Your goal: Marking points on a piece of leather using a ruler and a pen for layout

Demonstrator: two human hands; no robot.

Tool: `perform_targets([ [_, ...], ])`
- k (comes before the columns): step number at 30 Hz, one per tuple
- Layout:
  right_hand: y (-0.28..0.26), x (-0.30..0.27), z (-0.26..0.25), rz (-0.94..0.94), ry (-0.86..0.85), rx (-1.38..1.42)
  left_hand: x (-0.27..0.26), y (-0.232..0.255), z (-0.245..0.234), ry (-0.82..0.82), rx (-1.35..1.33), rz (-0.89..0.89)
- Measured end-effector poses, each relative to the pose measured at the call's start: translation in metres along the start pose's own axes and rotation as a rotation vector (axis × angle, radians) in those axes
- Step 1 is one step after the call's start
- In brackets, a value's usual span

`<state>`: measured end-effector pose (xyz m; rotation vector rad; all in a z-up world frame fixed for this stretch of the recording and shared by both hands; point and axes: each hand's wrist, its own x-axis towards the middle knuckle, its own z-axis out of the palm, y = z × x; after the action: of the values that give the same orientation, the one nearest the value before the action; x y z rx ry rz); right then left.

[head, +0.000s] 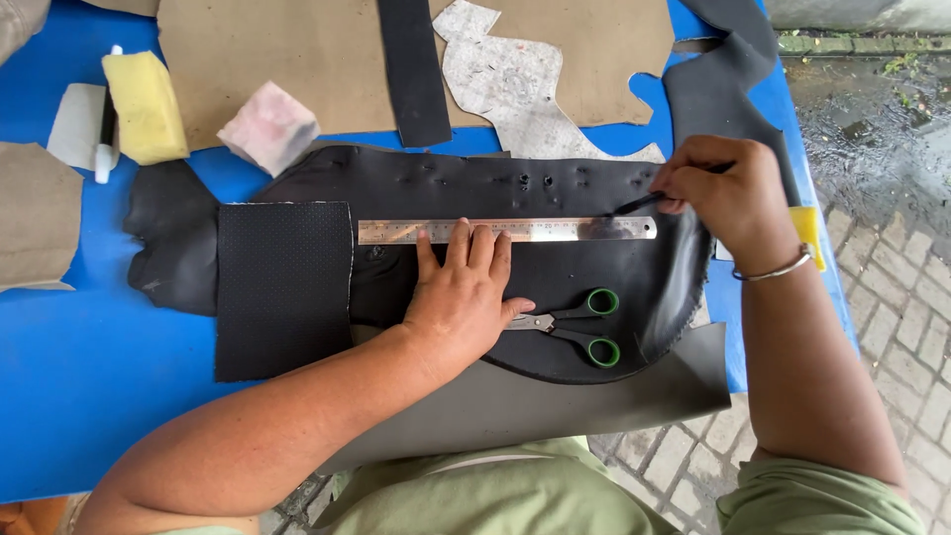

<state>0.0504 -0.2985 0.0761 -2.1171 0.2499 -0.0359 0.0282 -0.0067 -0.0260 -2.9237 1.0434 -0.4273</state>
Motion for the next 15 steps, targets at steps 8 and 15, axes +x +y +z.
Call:
perform_targets([
  [8,0.000,-0.005,-0.001,-0.065,0.099,-0.092,0.003,-0.005,0.002,0.027,-0.035,0.001],
  [15,-0.061,0.007,0.064,-0.177,-0.016,0.072,0.008,-0.009,0.002,0.002,-0.177,0.039],
])
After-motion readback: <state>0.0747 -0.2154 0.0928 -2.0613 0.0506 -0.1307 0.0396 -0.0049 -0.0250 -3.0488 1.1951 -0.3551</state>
